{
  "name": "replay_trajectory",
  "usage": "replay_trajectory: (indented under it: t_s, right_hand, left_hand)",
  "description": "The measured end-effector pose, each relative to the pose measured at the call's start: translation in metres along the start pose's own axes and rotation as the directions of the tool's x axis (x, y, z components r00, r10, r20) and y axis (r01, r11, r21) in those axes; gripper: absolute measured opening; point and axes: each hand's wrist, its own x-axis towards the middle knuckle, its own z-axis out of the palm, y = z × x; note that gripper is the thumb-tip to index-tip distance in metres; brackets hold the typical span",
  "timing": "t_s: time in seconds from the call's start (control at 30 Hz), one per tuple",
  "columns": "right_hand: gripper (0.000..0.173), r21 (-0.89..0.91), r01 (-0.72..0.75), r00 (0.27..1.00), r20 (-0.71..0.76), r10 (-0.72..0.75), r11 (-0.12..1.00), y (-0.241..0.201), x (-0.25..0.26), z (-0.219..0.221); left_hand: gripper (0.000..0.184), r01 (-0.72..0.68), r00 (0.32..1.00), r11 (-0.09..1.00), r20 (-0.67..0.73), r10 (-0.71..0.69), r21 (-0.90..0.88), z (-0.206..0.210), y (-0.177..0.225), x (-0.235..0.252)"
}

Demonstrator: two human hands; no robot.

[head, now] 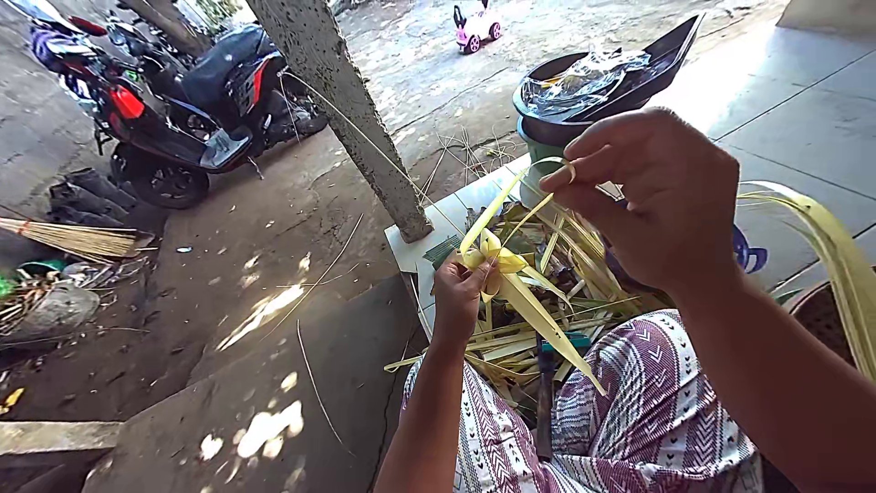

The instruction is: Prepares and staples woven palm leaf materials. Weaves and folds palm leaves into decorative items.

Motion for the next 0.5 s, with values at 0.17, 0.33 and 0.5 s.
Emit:
replay_trajectory:
  t_s: [0.17,0.33,0.5]
  right_hand:
    - [0.025,0.108,-0.065,0.997,0.043,0.061,0.992,-0.007,0.013,-0.015]
    - [0.026,0.138,-0.066,0.998,0.026,0.063,0.988,-0.005,0.018,-0.016]
    - [0.026,0.166,-0.093,0.994,0.065,0.084,0.982,-0.003,0.01,-0.005]
  left_hand:
    - [0.016,0.013,0.999,0.999,0.034,-0.012,-0.029,-0.004,-0.004,0.0]
    - [0.017,0.026,0.999,0.997,0.041,-0.023,-0.068,-0.001,-0.004,-0.002]
    - [0.018,0.034,0.998,0.992,0.057,-0.027,-0.119,0.001,0.0,-0.004]
